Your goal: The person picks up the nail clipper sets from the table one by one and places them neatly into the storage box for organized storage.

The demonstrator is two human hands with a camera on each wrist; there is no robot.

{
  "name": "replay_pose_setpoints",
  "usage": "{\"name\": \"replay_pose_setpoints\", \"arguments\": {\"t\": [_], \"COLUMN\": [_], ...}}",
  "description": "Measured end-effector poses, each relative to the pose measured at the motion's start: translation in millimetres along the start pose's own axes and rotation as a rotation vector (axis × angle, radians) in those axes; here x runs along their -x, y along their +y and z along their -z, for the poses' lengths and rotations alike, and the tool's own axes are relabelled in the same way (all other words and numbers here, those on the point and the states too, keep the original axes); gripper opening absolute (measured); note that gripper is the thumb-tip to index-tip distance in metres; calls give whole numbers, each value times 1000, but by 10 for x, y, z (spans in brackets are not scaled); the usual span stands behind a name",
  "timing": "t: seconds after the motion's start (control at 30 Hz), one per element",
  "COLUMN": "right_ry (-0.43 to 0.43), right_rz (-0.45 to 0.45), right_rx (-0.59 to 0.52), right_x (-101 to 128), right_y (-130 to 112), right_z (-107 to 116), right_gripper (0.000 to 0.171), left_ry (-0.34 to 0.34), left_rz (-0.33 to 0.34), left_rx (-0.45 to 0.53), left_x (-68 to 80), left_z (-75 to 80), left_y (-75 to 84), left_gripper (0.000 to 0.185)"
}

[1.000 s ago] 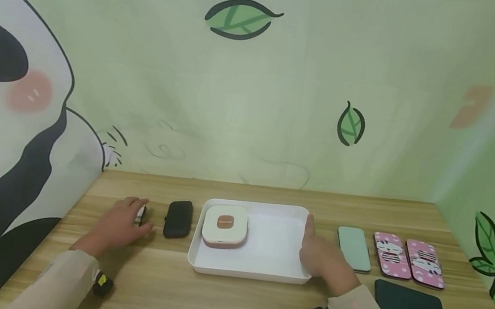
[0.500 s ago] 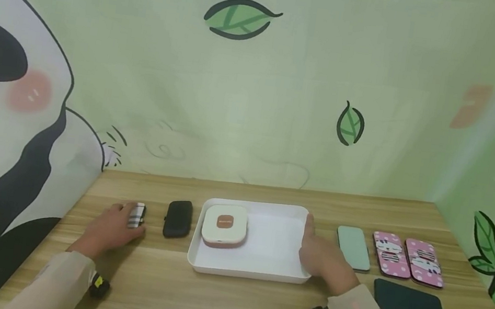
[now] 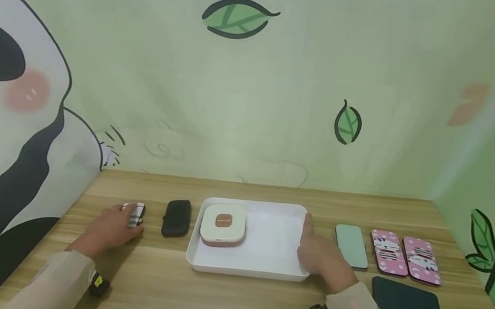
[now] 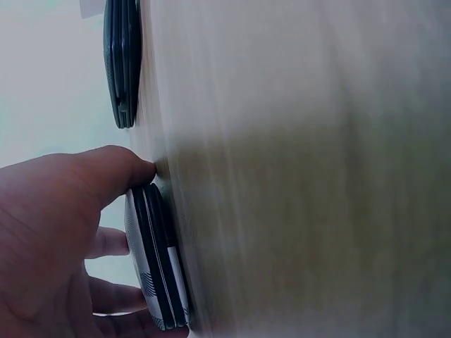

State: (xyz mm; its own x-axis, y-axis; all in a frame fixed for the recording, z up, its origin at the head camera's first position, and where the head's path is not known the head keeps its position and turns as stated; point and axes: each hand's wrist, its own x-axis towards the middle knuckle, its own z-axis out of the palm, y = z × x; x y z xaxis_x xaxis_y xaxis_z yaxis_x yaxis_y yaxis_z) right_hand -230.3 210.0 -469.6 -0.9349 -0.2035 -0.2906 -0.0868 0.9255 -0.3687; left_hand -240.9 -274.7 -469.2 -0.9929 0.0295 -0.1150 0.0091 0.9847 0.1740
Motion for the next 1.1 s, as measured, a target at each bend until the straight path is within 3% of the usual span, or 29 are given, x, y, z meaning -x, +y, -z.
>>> {"name": "replay_pose_setpoints", "arguments": {"t": [0.33,0.67,1.1], "right_ry": [-1,2,2], "right_rz": [-6,4,23], "right_rx": [9,15,13], "right_x": [-31,-38,15], "right_y": [3,-22,-32], "right_z": [-4,2,22], "right_gripper": [83,83,82], "left_ry": [-1,-14,26], "left_rz": [-18,15,33], "left_rx": [-6,33,99], "left_x": [5,-9,-72], "left_z": [31,44,-21], "left_y": [-8,-50,-105], "left_gripper": [76,79,79]}}
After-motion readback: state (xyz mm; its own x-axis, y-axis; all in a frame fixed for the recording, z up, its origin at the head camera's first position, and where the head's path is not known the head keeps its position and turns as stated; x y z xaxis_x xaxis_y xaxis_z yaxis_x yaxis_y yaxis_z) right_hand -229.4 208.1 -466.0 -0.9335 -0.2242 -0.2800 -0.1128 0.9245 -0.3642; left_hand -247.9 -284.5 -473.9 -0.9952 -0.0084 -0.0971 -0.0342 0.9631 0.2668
